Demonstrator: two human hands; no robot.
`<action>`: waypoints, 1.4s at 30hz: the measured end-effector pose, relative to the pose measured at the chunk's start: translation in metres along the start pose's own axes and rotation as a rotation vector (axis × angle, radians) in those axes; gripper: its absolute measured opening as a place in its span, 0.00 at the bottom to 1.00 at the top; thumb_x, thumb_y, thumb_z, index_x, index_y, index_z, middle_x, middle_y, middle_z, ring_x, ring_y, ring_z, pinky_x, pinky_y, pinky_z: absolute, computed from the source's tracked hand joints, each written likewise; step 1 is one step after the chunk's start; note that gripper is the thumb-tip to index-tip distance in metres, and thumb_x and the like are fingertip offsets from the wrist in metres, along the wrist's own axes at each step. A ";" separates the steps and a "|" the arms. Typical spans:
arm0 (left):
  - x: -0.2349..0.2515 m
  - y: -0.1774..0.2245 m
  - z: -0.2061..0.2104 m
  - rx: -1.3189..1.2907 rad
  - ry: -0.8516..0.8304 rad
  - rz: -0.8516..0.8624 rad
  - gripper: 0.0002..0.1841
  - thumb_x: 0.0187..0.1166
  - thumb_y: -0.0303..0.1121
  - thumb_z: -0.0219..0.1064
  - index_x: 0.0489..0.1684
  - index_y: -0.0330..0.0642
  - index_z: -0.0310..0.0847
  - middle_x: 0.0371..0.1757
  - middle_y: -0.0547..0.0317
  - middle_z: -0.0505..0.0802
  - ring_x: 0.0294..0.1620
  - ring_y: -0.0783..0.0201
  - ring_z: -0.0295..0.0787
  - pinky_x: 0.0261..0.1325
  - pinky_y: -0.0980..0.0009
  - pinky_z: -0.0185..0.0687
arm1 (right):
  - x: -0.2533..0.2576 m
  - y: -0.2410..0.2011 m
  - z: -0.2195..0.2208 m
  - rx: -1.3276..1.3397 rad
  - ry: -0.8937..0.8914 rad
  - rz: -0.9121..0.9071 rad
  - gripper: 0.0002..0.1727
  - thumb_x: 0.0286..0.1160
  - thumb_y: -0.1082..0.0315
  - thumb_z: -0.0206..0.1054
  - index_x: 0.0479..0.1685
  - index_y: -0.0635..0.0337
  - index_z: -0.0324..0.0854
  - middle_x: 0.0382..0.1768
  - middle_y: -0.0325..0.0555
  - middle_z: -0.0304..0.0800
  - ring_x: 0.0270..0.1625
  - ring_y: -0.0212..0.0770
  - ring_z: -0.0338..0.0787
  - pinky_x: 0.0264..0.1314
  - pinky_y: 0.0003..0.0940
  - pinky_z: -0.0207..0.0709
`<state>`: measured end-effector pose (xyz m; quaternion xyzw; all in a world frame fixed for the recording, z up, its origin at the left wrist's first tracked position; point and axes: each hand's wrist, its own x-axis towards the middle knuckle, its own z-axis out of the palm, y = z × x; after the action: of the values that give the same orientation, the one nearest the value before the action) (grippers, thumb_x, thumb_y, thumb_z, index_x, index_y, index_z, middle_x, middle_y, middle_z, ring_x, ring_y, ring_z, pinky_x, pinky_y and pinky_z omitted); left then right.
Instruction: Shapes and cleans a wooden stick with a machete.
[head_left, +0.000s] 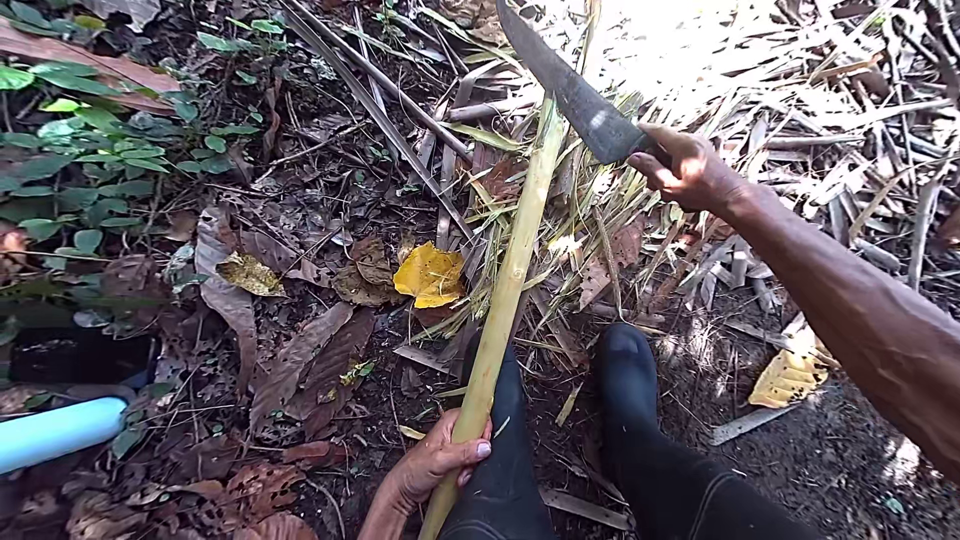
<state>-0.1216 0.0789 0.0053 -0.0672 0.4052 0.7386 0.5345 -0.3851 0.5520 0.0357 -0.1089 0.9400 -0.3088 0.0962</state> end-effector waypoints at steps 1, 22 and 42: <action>-0.001 -0.002 0.001 0.008 -0.004 0.007 0.10 0.73 0.41 0.77 0.41 0.49 0.83 0.25 0.66 0.83 0.18 0.74 0.78 0.21 0.79 0.78 | -0.001 0.000 -0.005 0.005 -0.030 0.022 0.30 0.90 0.53 0.56 0.85 0.60 0.68 0.40 0.57 0.89 0.31 0.49 0.90 0.41 0.52 0.86; -0.005 -0.001 0.005 0.037 0.059 0.015 0.12 0.72 0.43 0.78 0.41 0.48 0.83 0.24 0.66 0.83 0.17 0.74 0.79 0.21 0.78 0.79 | -0.003 -0.017 0.004 0.054 -0.076 0.027 0.30 0.89 0.47 0.53 0.83 0.54 0.71 0.41 0.52 0.90 0.32 0.45 0.89 0.41 0.51 0.85; -0.011 0.004 0.022 0.256 0.296 0.030 0.15 0.69 0.47 0.80 0.38 0.48 0.85 0.20 0.65 0.85 0.16 0.72 0.80 0.21 0.76 0.80 | 0.000 -0.019 -0.014 -0.022 -0.081 -0.019 0.31 0.88 0.47 0.53 0.83 0.55 0.70 0.37 0.51 0.88 0.27 0.43 0.87 0.34 0.48 0.85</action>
<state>-0.1128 0.0851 0.0279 -0.1005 0.5709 0.6711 0.4623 -0.3857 0.5446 0.0581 -0.1312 0.9376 -0.2947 0.1299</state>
